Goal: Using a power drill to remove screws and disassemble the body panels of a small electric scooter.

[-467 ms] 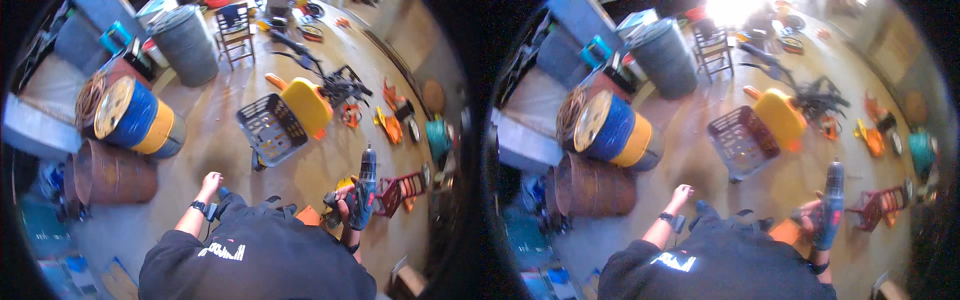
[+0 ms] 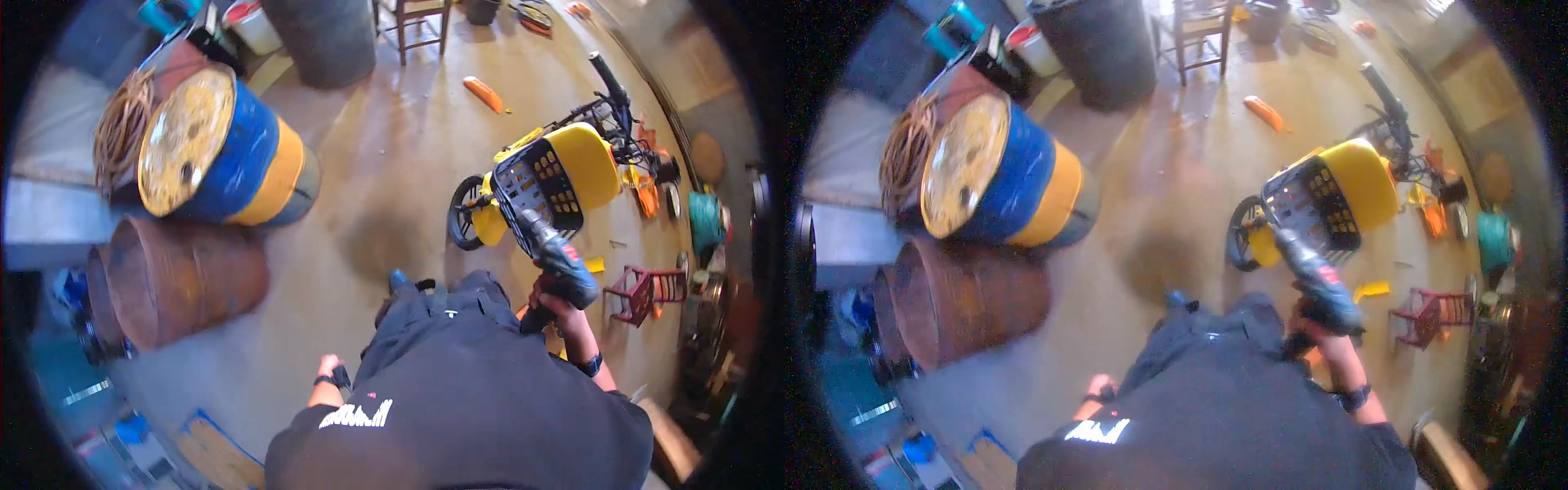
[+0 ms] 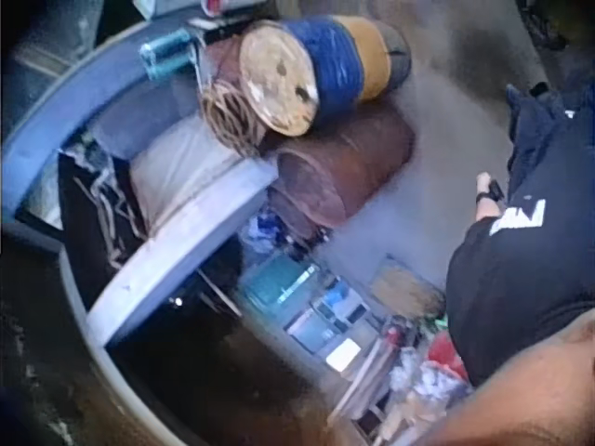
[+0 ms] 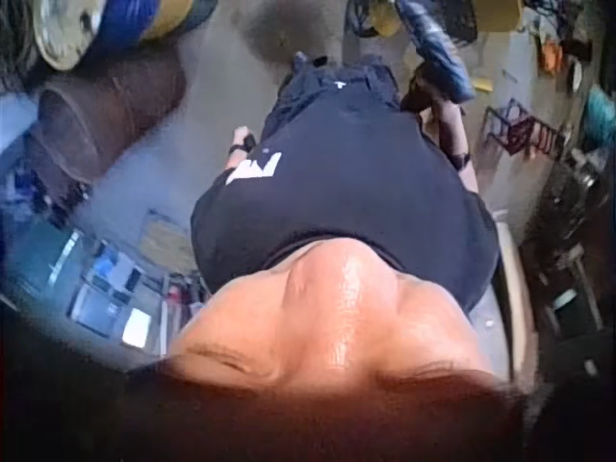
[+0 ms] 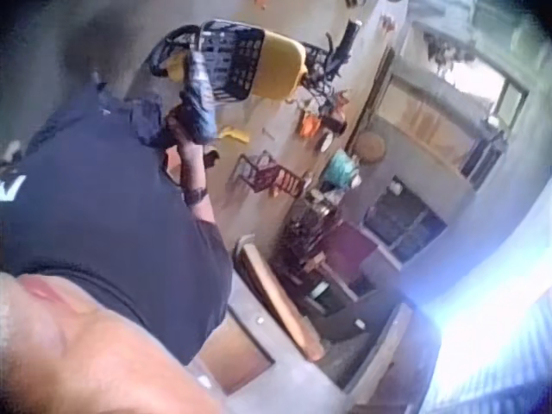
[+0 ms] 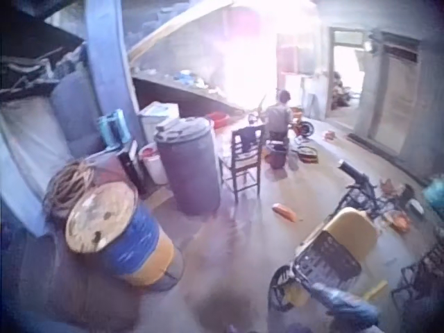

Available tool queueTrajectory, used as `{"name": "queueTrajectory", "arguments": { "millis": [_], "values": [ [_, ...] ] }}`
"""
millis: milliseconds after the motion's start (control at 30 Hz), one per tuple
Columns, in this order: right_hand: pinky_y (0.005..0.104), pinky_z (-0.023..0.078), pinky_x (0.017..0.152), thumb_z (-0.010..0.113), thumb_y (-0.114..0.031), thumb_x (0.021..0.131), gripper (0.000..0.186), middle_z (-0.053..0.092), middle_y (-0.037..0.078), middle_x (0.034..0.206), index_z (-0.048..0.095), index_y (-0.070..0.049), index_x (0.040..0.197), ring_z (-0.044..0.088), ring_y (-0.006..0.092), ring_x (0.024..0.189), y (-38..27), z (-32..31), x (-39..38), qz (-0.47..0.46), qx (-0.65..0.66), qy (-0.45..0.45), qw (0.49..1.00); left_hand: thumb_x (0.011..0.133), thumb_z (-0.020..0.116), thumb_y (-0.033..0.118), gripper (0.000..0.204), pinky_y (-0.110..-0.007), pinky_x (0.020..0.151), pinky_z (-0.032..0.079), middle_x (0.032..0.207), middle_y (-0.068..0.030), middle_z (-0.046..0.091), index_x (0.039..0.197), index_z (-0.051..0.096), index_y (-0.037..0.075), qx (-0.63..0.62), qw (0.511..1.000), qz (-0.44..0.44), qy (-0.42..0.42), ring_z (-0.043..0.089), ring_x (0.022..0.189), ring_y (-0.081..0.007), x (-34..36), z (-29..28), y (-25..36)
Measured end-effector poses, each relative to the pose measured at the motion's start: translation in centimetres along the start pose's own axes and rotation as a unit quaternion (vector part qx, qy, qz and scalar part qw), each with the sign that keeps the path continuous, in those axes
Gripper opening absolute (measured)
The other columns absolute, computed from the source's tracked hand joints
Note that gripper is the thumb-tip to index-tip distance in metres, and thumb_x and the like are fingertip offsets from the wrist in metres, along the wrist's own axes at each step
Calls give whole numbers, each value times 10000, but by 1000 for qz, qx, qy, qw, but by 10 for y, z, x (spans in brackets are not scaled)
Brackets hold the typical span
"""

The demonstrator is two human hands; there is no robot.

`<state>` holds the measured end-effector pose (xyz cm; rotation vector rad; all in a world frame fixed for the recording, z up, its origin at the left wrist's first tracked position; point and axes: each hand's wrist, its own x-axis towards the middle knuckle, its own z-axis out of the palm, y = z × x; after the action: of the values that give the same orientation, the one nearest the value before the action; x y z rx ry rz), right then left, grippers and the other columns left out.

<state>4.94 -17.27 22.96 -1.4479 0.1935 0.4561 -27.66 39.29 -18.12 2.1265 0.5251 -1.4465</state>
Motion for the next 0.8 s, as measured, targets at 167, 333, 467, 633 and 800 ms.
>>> {"name": "queueTrajectory", "arguments": {
  "millis": [167, 333, 467, 633, 800],
  "values": [
    [301, 488, 725, 695, -31, 735, 265, 599, 3, 866, 607, -40, 985, 533, 100, 789, -15, 19, 47, 69, -140, -85, 984, 855, 529, 65, 103, -352, 484, 468, 716, -108, 633, 841, 626, 36, -488, 869, -72, 41, 612, 595, -229, 29, -119, 58],
    [283, 479, 558, 666, -36, 748, 130, 576, -4, 723, 609, -37, 866, 549, 98, 619, -1, 56, 137, 173, -247, -45, 952, 923, 463, 100, 184, -327, 567, 500, 800, -122, 659, 1012, 596, 9, -346, 920, 57, 173, 640, 683, -208, 84, -274, 168],
    [289, 487, 597, 631, -28, 754, 230, 576, 25, 768, 599, -26, 981, 561, 122, 655, 1, 85, 246, 19, -186, -22, 982, 935, 402, 64, 311, -323, 774, 536, 1035, -186, 682, 1189, 570, 1, -276, 936, 153, 156, 681, 875, -234, 61, -417, 309],
    [366, 494, 634, 652, -188, 748, 251, 622, 86, 698, 608, 17, 886, 613, 214, 665, -15, 107, 371, 122, -265, 27, 956, 823, 359, -31, 419, -338, 880, 500, 1040, -175, 685, 1141, 626, 21, -121, 978, 172, 18, 657, 970, -235, 59, -512, 343],
    [423, 481, 683, 653, -271, 731, 295, 639, 214, 780, 598, 3, 825, 636, 349, 738, -49, 94, 423, 58, -366, 2, 929, 828, 413, 24, 382, -354, 886, 495, 1082, -157, 677, 1140, 632, -2, 11, 989, 96, 112, 642, 985, -231, 102, -602, 346]
  ]
}}
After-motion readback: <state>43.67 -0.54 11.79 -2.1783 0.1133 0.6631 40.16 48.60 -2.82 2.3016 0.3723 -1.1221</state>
